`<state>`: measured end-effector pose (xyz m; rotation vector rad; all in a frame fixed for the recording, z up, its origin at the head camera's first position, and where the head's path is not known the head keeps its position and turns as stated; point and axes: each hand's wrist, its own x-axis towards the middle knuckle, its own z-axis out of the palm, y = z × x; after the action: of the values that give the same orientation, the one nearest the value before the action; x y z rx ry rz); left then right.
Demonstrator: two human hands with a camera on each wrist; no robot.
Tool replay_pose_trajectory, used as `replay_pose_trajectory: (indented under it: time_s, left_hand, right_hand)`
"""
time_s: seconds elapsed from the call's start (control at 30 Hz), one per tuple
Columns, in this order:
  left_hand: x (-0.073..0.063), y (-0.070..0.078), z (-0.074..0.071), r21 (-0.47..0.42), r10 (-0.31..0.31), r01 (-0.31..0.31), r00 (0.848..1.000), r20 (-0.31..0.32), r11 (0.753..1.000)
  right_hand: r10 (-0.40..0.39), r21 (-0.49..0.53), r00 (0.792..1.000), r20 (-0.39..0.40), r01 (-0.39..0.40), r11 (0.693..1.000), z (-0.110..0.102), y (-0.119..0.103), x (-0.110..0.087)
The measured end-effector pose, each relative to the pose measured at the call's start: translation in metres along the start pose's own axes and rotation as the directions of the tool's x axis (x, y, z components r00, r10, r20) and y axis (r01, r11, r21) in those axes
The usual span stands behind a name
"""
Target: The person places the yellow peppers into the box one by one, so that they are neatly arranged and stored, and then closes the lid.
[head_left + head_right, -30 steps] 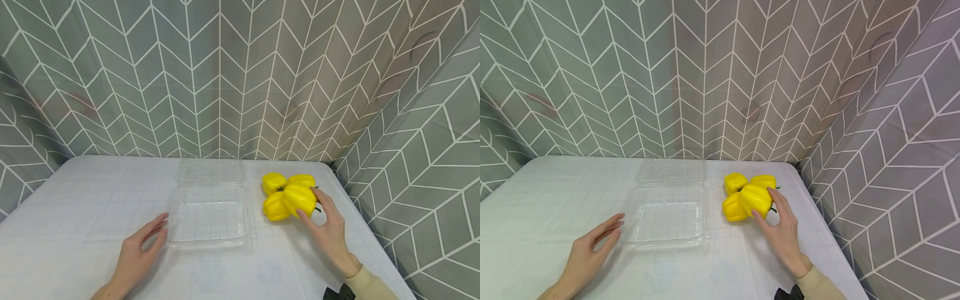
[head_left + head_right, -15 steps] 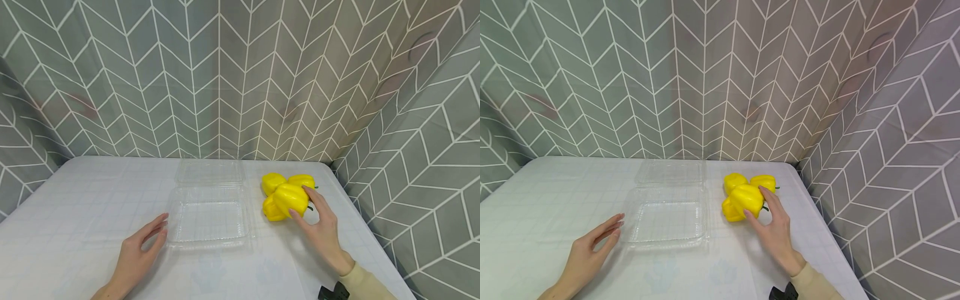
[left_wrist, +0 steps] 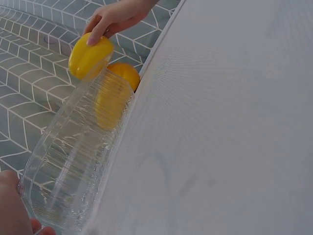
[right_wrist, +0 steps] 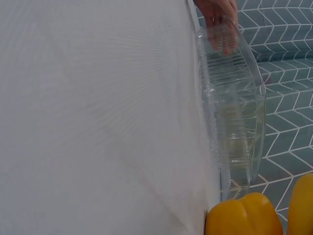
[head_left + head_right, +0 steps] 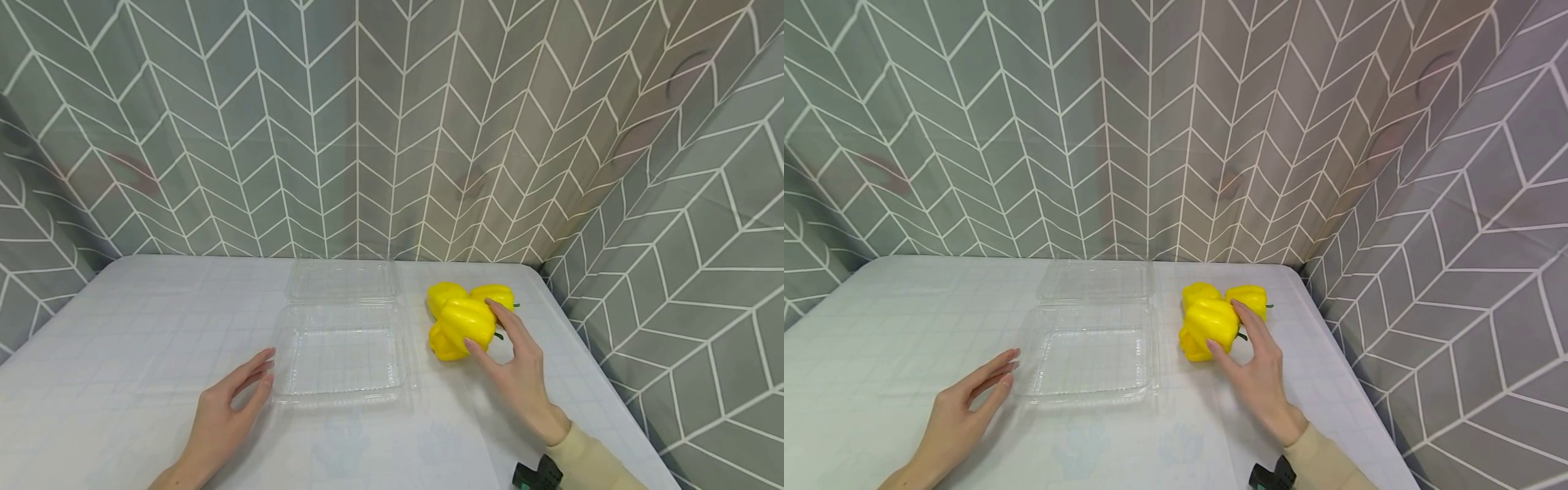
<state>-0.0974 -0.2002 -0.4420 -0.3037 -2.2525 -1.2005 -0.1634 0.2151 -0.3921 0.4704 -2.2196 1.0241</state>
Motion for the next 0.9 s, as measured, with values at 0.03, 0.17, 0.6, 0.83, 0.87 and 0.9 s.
replay_pose_trajectory:
  time_s: [0.03, 0.17, 0.6, 0.83, 0.87, 0.9]
  left_hand:
    - [0.0, 0.0, 0.0, 0.002, 0.002, -0.002, 1.0, 0.0, 1.0]
    - [0.001, 0.001, -0.001, 0.004, -0.002, 0.002, 1.0, 0.001, 1.0]
    - [-0.001, -0.002, 0.0, 0.017, -0.026, 0.026, 1.0, -0.006, 1.0]
    - [0.0, -0.001, 0.0, 0.035, -0.013, 0.013, 1.0, -0.005, 0.999]
    - [0.0, -0.001, 0.0, 0.039, -0.009, 0.009, 1.0, -0.004, 0.999]
    - [0.0, 0.0, 0.0, 0.037, -0.01, 0.01, 1.0, -0.005, 0.999]
  right_hand:
    - [0.002, 0.002, 1.0, 0.002, -0.002, 1.0, 0.001, 0.0, 0.0]
    - [-0.009, 0.011, 1.0, 0.004, 0.009, 1.0, 0.004, -0.001, 0.002]
    - [-0.118, 0.058, 0.993, -0.029, 0.119, 0.991, 0.017, -0.003, 0.003]
    - [-0.111, 0.053, 0.993, -0.027, 0.113, 0.992, 0.022, -0.005, 0.003]
    - [-0.113, 0.053, 0.993, -0.026, 0.114, 0.992, 0.022, -0.006, 0.003]
    - [-0.11, 0.053, 0.994, -0.023, 0.111, 0.992, 0.023, -0.006, 0.004]
